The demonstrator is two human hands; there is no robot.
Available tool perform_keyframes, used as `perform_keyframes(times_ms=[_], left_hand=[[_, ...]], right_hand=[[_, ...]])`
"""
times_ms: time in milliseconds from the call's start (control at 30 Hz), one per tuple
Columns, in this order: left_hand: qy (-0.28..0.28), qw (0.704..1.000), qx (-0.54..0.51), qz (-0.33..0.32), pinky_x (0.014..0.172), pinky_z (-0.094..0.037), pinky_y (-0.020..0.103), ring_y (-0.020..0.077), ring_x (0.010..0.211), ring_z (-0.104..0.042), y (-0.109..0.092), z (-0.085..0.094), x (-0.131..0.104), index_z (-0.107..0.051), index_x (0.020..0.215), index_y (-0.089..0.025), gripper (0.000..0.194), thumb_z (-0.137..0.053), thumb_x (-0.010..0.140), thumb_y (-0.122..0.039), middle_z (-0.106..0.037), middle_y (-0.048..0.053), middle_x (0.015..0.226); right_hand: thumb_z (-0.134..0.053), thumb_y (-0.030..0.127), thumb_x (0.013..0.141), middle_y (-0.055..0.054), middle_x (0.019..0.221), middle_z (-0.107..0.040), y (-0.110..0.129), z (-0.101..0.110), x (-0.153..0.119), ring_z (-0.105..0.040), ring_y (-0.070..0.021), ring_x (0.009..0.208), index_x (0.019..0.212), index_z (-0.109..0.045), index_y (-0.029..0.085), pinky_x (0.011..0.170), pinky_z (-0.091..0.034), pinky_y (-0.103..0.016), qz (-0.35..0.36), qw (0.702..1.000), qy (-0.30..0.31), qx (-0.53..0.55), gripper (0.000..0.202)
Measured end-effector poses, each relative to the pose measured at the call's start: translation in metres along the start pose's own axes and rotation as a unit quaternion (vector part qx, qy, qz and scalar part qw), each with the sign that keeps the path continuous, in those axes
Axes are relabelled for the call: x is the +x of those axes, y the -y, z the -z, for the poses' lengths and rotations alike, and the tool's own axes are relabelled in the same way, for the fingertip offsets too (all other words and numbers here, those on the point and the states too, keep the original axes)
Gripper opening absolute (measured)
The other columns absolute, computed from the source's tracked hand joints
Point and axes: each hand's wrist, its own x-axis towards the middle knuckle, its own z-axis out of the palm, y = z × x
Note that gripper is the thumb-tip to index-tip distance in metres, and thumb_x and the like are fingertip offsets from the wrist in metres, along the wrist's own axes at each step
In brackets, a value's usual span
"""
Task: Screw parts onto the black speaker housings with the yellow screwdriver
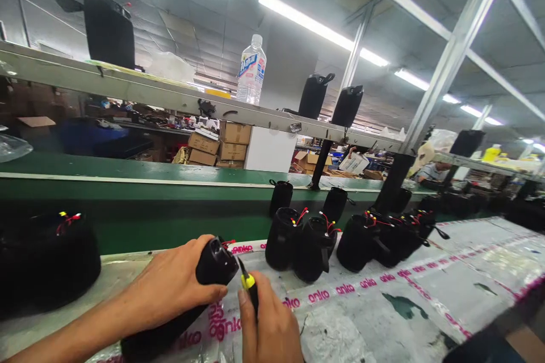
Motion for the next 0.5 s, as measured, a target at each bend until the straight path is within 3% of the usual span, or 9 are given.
perform_keyframes(times_ms=[100,167,300,367,500], left_hand=[[0.038,0.992,0.119,-0.008,0.082,-0.051,0.059,0.0456,0.094,-0.067,0.003,-0.006,-0.014,-0.064,0.105,-0.014,0.044,-0.063,0.073,-0.045,-0.071,0.019,0.100],[0.058,0.988,0.144,-0.014,0.085,-0.050,0.062,0.0479,0.098,-0.065,0.010,-0.012,-0.019,-0.064,0.111,-0.011,0.050,-0.060,0.076,-0.046,-0.069,0.023,0.104],[0.125,0.984,0.117,-0.058,0.089,-0.050,0.062,0.0441,0.103,-0.064,0.018,-0.010,-0.026,-0.064,0.121,-0.014,0.053,-0.051,0.082,-0.049,-0.066,0.020,0.112],[0.162,0.979,0.102,-0.069,0.085,-0.052,0.059,0.0415,0.096,-0.066,0.019,-0.004,-0.026,-0.067,0.115,-0.017,0.051,-0.055,0.079,-0.051,-0.066,0.018,0.110],[0.174,0.983,0.027,-0.059,0.080,-0.054,0.045,0.0363,0.090,-0.070,0.023,-0.003,-0.021,-0.066,0.121,-0.023,0.062,-0.069,0.066,-0.052,-0.073,0.012,0.104]], right_hand=[[-0.030,0.051,0.105,-0.005,0.085,-0.077,0.007,-0.023,-0.012,-0.074,-0.0241,0.071,0.115,-0.061,0.024,0.056,-0.053,-0.029,-0.011,0.998,0.058,-0.004,0.043],[-0.025,0.049,0.106,-0.005,0.083,-0.076,0.010,-0.036,-0.021,-0.074,-0.0248,0.068,0.113,-0.060,0.023,0.053,-0.051,-0.029,-0.024,0.996,0.085,-0.033,0.044],[-0.024,0.039,0.105,-0.005,0.078,-0.075,0.015,-0.049,-0.036,-0.074,-0.0268,0.063,0.113,-0.058,0.023,0.052,-0.050,-0.031,-0.053,0.990,0.102,-0.084,0.038],[-0.027,0.036,0.103,-0.004,0.077,-0.075,0.016,-0.050,-0.041,-0.074,-0.0275,0.062,0.115,-0.057,0.023,0.052,-0.049,-0.032,-0.068,0.989,0.099,-0.090,0.035],[-0.029,0.037,0.103,-0.004,0.077,-0.075,0.015,-0.046,-0.050,-0.073,-0.0262,0.062,0.112,-0.056,0.024,0.052,-0.048,-0.031,-0.074,0.992,0.081,-0.070,0.032]])
